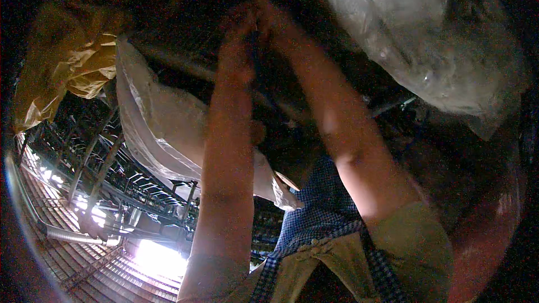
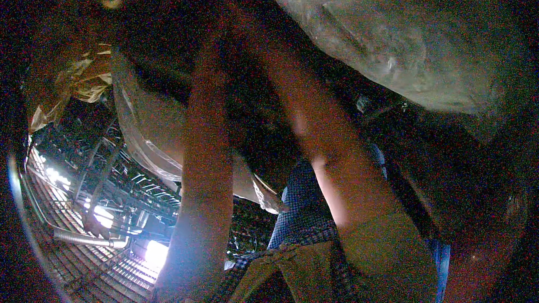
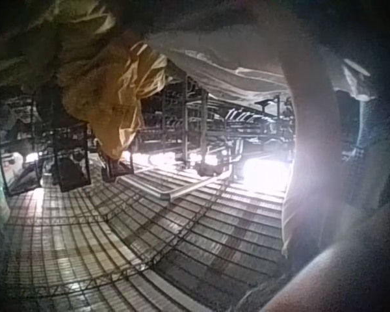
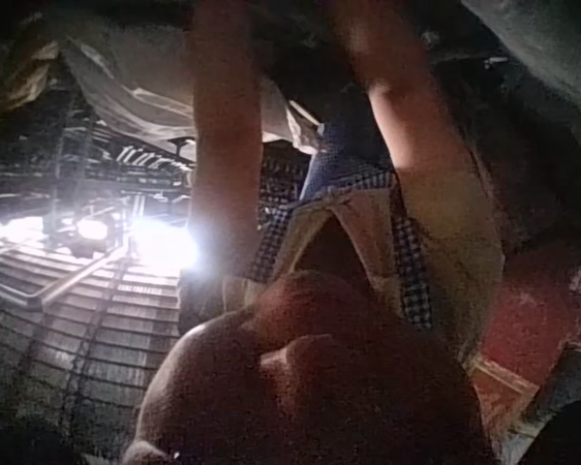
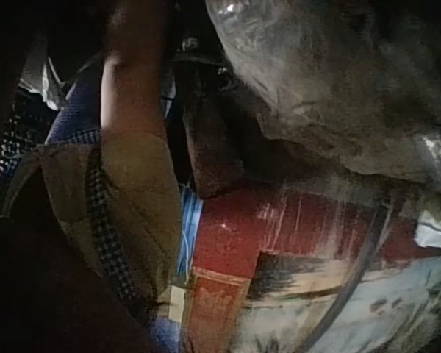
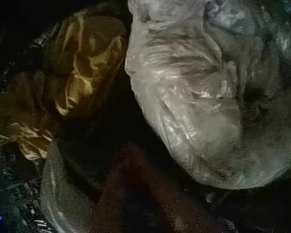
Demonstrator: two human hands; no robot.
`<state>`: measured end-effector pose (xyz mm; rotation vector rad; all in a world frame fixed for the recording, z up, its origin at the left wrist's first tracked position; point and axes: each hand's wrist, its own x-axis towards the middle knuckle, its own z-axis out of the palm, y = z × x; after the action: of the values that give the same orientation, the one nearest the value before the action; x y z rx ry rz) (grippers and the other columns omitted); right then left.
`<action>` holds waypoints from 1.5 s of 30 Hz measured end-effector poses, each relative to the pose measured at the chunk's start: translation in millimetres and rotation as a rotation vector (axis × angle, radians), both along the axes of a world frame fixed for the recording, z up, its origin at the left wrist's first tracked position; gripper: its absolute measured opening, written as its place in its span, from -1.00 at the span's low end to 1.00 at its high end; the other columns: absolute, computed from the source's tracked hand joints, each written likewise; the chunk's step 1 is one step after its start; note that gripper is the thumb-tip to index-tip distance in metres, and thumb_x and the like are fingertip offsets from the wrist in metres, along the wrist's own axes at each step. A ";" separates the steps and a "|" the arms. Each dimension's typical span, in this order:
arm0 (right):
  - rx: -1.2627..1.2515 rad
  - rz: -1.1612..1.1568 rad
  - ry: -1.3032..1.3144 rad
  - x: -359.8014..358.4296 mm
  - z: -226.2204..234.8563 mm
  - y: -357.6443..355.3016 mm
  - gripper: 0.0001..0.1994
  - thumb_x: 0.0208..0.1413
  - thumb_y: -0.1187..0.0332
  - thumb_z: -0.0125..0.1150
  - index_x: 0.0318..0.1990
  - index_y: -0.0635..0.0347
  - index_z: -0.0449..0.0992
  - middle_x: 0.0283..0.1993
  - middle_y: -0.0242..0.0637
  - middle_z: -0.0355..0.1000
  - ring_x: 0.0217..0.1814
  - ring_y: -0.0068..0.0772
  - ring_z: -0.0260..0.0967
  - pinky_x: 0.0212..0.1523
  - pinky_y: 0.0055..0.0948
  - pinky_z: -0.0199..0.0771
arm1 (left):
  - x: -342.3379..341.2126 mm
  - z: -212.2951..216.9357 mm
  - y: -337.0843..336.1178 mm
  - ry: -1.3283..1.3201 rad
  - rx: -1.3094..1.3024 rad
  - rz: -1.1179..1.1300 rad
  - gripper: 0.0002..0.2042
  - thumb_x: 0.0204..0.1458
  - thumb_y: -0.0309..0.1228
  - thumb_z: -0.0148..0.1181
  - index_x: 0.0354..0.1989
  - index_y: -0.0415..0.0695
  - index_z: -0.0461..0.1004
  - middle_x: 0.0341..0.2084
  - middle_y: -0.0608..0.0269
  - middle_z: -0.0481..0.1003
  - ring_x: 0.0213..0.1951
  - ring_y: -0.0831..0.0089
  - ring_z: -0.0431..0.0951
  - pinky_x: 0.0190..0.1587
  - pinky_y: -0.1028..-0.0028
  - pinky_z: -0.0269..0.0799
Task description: The recorder is tying and inspecting large bags of materials in a factory warehouse.
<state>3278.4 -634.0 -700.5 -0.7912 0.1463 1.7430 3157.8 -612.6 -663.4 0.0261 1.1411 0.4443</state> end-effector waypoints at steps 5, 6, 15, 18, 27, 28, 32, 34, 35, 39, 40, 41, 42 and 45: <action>0.068 -0.012 0.124 -3.5 -18.8 -17.1 -0.58 0.29 0.17 0.07 0.21 0.18 0.41 0.20 -0.29 0.41 0.27 -0.31 0.29 0.34 -0.31 0.17 | 10.2 3.5 -6.2 0.220 0.190 -0.037 -0.65 0.15 -0.28 0.19 0.10 -0.05 0.42 -0.06 0.31 0.48 -0.05 0.34 0.48 0.06 0.33 0.38; 0.079 -0.006 0.138 -3.1 -22.4 -17.9 -0.58 0.29 0.17 0.06 0.21 0.18 0.41 0.20 -0.29 0.41 0.27 -0.31 0.29 0.34 -0.32 0.16 | 14.1 7.0 -7.0 0.232 0.203 -0.030 -0.64 0.15 -0.27 0.18 0.11 -0.06 0.42 -0.05 0.31 0.48 -0.04 0.33 0.48 0.07 0.33 0.36; 0.114 -0.003 -0.424 -3.6 37.5 -34.4 -0.62 0.29 0.19 0.07 0.15 0.19 0.47 0.15 -0.31 0.46 0.26 -0.38 0.29 0.35 -0.35 0.13 | 22.4 35.9 11.6 0.804 0.845 -0.813 -0.70 0.15 -0.26 0.16 -0.07 -0.23 0.53 -0.12 0.07 0.55 -0.10 0.15 0.54 -0.01 0.27 0.42; 0.000 -0.036 -0.422 -3.7 56.9 -32.1 -0.63 0.26 0.19 0.12 0.11 0.19 0.50 0.12 -0.30 0.47 0.21 -0.39 0.32 0.32 -0.37 0.16 | 21.5 40.2 11.2 1.076 0.984 -0.946 -0.73 0.09 -0.30 0.23 -0.16 -0.25 0.53 -0.19 -0.01 0.54 -0.18 0.06 0.55 -0.09 0.22 0.44; -0.207 -0.140 -0.413 -12.8 38.3 -24.6 -0.65 0.19 0.16 0.22 0.01 0.21 0.53 0.02 -0.30 0.50 0.05 -0.37 0.40 0.16 -0.37 0.33 | 31.1 52.5 12.1 1.294 1.338 -0.908 -0.72 -0.06 -0.30 0.39 -0.26 -0.19 0.49 -0.27 0.07 0.52 -0.22 0.07 0.54 -0.12 0.19 0.44; -0.209 -0.160 -0.417 -11.9 35.0 -23.4 -0.65 0.20 0.15 0.20 0.00 0.21 0.53 0.02 -0.30 0.50 0.03 -0.37 0.40 0.14 -0.36 0.35 | 31.8 53.3 12.0 1.311 1.414 -0.932 -0.71 -0.07 -0.29 0.39 -0.27 -0.19 0.49 -0.26 0.08 0.53 -0.21 0.07 0.54 -0.12 0.20 0.44; -0.117 -0.080 -0.180 1.7 28.9 -24.8 -0.64 0.24 0.11 0.14 0.02 0.18 0.52 0.06 -0.28 0.48 0.04 -0.37 0.41 0.08 -0.36 0.42 | 30.7 57.7 9.8 1.284 1.416 -0.961 -0.71 -0.08 -0.25 0.41 -0.30 -0.17 0.54 -0.29 0.09 0.54 -0.20 0.08 0.54 -0.11 0.21 0.44; -0.178 0.065 -0.308 11.8 30.4 -30.0 -0.62 0.24 0.09 0.14 0.04 0.16 0.52 0.09 -0.28 0.47 0.07 -0.37 0.41 0.08 -0.35 0.44 | 27.9 60.2 9.5 1.241 1.374 -0.884 -0.73 -0.09 -0.24 0.41 -0.32 -0.15 0.56 -0.31 0.09 0.54 -0.19 0.09 0.53 -0.10 0.21 0.44; -0.166 0.112 -0.372 16.5 32.0 -33.0 -0.61 0.24 0.08 0.14 0.05 0.15 0.52 0.10 -0.28 0.47 0.09 -0.38 0.41 0.08 -0.35 0.45 | 26.4 61.0 10.3 1.241 1.394 -0.907 -0.74 -0.09 -0.25 0.41 -0.32 -0.14 0.57 -0.31 0.10 0.55 -0.20 0.10 0.54 -0.10 0.22 0.45; -0.033 0.205 -0.538 27.1 37.7 -40.3 -0.60 0.19 0.08 0.21 0.07 0.13 0.54 0.06 -0.31 0.51 0.10 -0.40 0.42 0.09 -0.34 0.45 | 19.9 61.5 15.5 1.194 1.508 -0.938 -0.77 -0.09 -0.28 0.41 -0.33 -0.14 0.60 -0.33 0.12 0.59 -0.26 0.16 0.60 -0.16 0.28 0.50; -0.045 0.213 -0.578 27.6 38.3 -42.0 -0.60 0.18 0.09 0.23 0.07 0.13 0.54 0.03 -0.32 0.52 0.09 -0.40 0.43 0.10 -0.35 0.44 | 18.6 61.2 16.4 1.171 1.546 -0.930 -0.77 -0.09 -0.29 0.41 -0.33 -0.14 0.60 -0.33 0.12 0.60 -0.29 0.17 0.61 -0.19 0.30 0.52; -0.057 0.221 -0.617 28.4 37.4 -42.0 -0.60 0.18 0.11 0.24 0.06 0.14 0.54 0.01 -0.33 0.53 0.08 -0.40 0.43 0.10 -0.35 0.44 | 17.7 61.0 16.9 1.150 1.528 -0.930 -0.78 -0.09 -0.29 0.41 -0.34 -0.14 0.61 -0.35 0.13 0.60 -0.31 0.18 0.62 -0.21 0.32 0.53; -0.050 0.187 -0.675 27.7 36.2 -42.5 -0.61 0.17 0.12 0.25 0.05 0.15 0.55 -0.01 -0.33 0.54 0.06 -0.39 0.44 0.10 -0.36 0.44 | 16.8 61.0 17.3 1.129 1.510 -0.929 -0.79 -0.09 -0.30 0.41 -0.34 -0.15 0.62 -0.36 0.13 0.61 -0.34 0.20 0.63 -0.24 0.33 0.53; -0.101 0.127 -0.650 26.4 30.5 -45.0 -0.63 0.17 0.15 0.26 0.04 0.16 0.56 -0.03 -0.33 0.56 0.03 -0.39 0.46 0.11 -0.39 0.42 | 15.8 62.6 16.2 1.050 1.499 -0.905 -0.81 -0.07 -0.31 0.40 -0.36 -0.15 0.63 -0.40 0.14 0.61 -0.39 0.22 0.63 -0.28 0.36 0.54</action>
<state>3304.8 -679.0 -670.0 -1.4231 -0.2618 1.5182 3173.6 -596.4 -600.8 2.1963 1.3608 0.3509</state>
